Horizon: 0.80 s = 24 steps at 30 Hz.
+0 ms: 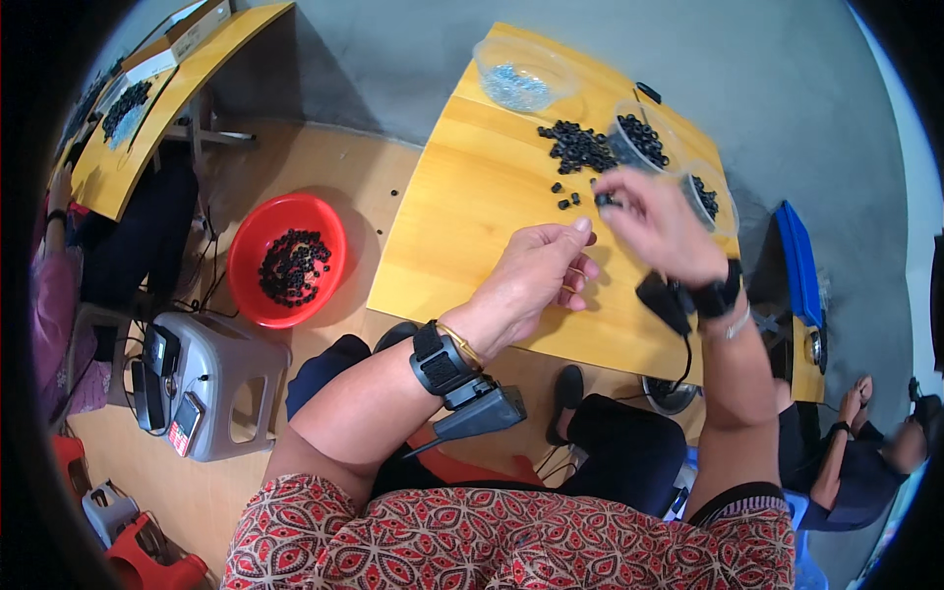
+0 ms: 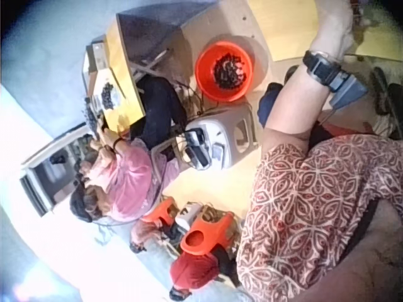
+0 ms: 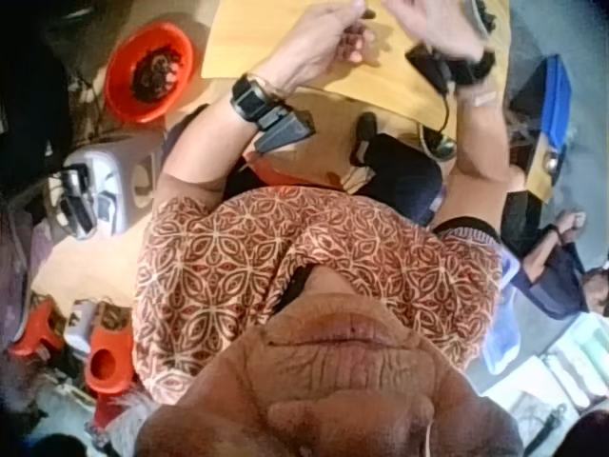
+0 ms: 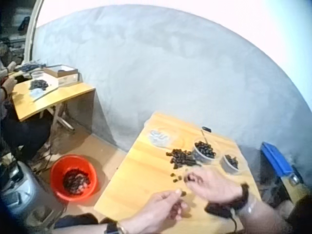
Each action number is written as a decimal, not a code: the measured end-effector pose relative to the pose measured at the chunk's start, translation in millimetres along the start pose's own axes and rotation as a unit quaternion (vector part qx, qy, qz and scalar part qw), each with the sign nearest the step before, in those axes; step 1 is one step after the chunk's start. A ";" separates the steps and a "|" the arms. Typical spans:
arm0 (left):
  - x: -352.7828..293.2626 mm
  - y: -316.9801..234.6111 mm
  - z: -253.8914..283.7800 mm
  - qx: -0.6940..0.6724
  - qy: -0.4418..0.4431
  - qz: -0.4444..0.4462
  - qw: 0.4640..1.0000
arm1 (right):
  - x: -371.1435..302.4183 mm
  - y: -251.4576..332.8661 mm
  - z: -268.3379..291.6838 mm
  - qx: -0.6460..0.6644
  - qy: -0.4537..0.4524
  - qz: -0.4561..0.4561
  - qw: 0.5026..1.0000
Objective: Assembling black plastic components by hand.
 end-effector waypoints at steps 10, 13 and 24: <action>24.3 27.0 -41.9 0.114 0.110 0.009 0.987 | -99.2 -7.2 -29.9 0.114 -0.143 -0.043 0.982; 29.6 31.4 -48.6 0.058 0.132 0.008 0.989 | -114.8 -21.4 -26.9 0.191 -0.194 -0.042 0.961; 28.3 32.5 -67.3 -0.147 0.231 -0.003 0.962 | -136.0 -59.1 -9.5 0.449 -0.268 0.076 0.849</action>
Point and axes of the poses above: each hand's wrist, its own x-axis towards the middle knuckle, its own z-axis out of the back of the hand, y = z × x, the point moved 10 cm from there along x, towards the middle knuckle, and after that the axes turned 14 degrees about y, right-handed, at the moved point
